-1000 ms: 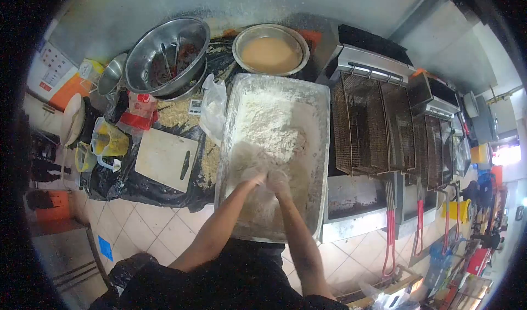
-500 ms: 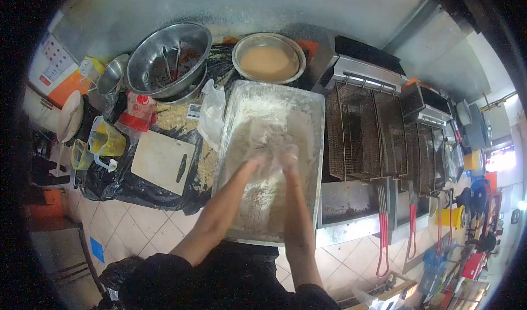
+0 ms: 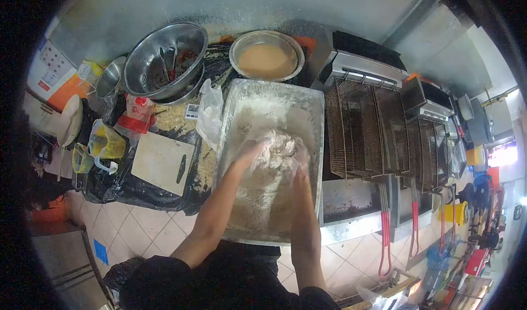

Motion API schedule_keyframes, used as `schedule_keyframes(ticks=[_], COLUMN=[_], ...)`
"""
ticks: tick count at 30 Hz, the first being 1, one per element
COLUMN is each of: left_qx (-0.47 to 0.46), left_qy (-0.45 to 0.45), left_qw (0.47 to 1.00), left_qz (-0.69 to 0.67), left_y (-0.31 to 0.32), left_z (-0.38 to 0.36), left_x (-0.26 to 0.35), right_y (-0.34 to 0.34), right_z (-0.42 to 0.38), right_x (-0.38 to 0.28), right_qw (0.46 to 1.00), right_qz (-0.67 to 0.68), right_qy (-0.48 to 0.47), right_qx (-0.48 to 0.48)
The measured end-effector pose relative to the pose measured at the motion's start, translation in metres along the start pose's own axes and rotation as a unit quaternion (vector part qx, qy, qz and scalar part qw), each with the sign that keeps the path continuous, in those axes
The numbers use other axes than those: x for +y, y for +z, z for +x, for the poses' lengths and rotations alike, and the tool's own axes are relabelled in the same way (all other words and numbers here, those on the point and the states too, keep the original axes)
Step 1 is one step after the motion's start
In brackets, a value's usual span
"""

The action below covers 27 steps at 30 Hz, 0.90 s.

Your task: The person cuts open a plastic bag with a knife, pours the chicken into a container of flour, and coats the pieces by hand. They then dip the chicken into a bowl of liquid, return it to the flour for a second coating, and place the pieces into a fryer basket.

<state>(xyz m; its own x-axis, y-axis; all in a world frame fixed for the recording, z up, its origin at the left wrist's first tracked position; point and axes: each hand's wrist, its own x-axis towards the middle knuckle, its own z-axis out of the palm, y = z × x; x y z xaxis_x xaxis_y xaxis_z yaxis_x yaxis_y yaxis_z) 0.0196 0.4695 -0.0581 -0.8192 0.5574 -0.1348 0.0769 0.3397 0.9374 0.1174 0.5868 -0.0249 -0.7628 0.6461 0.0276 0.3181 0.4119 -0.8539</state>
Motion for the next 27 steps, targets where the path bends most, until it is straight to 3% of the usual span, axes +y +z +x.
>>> schedule_keyframes(ticks=[1,2,4,6,8,10,11,12,14,15,16,17,18,19,21,22,23,24,26,27], left_qx=[0.040,0.079,0.127,0.183,0.188,0.048,0.051,0.050,0.049,0.138,0.168,0.205,0.207,0.145,-0.023,-0.024,-0.035,-0.044,-0.050,-0.010], left_qy=[-0.084,-0.168,-0.166,-0.092,-0.078,-0.083,-0.081,-0.065,-0.056,-0.027,-0.010,-0.003,-0.003,-0.022,-0.031,-0.032,0.028,0.087,0.148,0.129], left_qw=[0.994,0.978,0.960,0.951,0.947,0.979,0.979,0.995,0.993,0.983,0.950,0.893,0.894,0.926,0.956,0.956,0.980,0.990,0.988,0.944], left_qz=[-0.049,-0.096,0.188,0.233,0.250,0.179,0.180,0.048,-0.086,0.118,0.262,0.400,0.398,0.348,0.292,0.291,0.196,0.097,-0.002,0.303], left_y=[-0.008,-0.012,0.003,0.019,0.021,-0.006,-0.013,-0.019,-0.026,-0.033,-0.023,-0.013,-0.001,0.007,0.001,0.004,0.005,0.009,0.000,-0.012], left_z=[-0.006,-0.007,0.032,0.030,0.034,0.028,0.038,0.050,0.047,0.038,0.046,0.054,0.060,0.067,0.066,0.075,0.076,0.080,0.080,0.068], left_x=[0.020,0.028,-0.033,-0.014,-0.004,0.025,0.022,0.013,0.017,0.044,0.039,0.034,0.014,0.000,0.030,0.016,-0.002,-0.027,-0.032,-0.013], right_y=[-0.018,-0.014,-0.006,0.012,0.030,0.046,0.049,0.049,0.043,0.041,0.043,0.045,0.054,0.062,0.081,0.087,0.082,0.070,0.049,0.037], right_z=[0.001,0.006,0.016,0.018,0.024,0.026,0.034,0.045,0.056,0.061,0.067,0.073,0.073,0.077,0.093,0.099,0.097,0.095,0.095,0.089], right_x=[-0.019,-0.006,0.018,0.031,0.034,0.043,0.048,0.057,0.082,0.091,0.089,0.086,0.076,0.064,0.092,0.095,0.105,0.101,0.085,0.076], right_qw=[0.994,0.997,0.992,0.999,0.995,0.980,0.980,0.990,0.998,0.995,0.992,0.987,0.956,0.903,0.947,0.964,0.999,0.973,0.889,0.996], right_qz=[0.098,0.034,-0.096,-0.007,0.081,0.172,0.174,0.114,-0.009,-0.071,-0.102,-0.133,-0.259,-0.379,-0.287,-0.239,-0.006,0.228,0.450,0.068], right_qy=[0.052,0.061,0.078,0.029,-0.027,-0.076,-0.079,-0.075,-0.057,-0.050,-0.049,-0.048,-0.121,-0.194,-0.139,-0.110,-0.046,0.022,0.085,-0.048], right_qx=[-0.007,-0.013,-0.028,-0.035,-0.046,-0.061,-0.061,-0.032,0.020,0.046,0.061,0.076,0.069,0.065,0.042,0.036,0.010,-0.013,-0.033,-0.012])
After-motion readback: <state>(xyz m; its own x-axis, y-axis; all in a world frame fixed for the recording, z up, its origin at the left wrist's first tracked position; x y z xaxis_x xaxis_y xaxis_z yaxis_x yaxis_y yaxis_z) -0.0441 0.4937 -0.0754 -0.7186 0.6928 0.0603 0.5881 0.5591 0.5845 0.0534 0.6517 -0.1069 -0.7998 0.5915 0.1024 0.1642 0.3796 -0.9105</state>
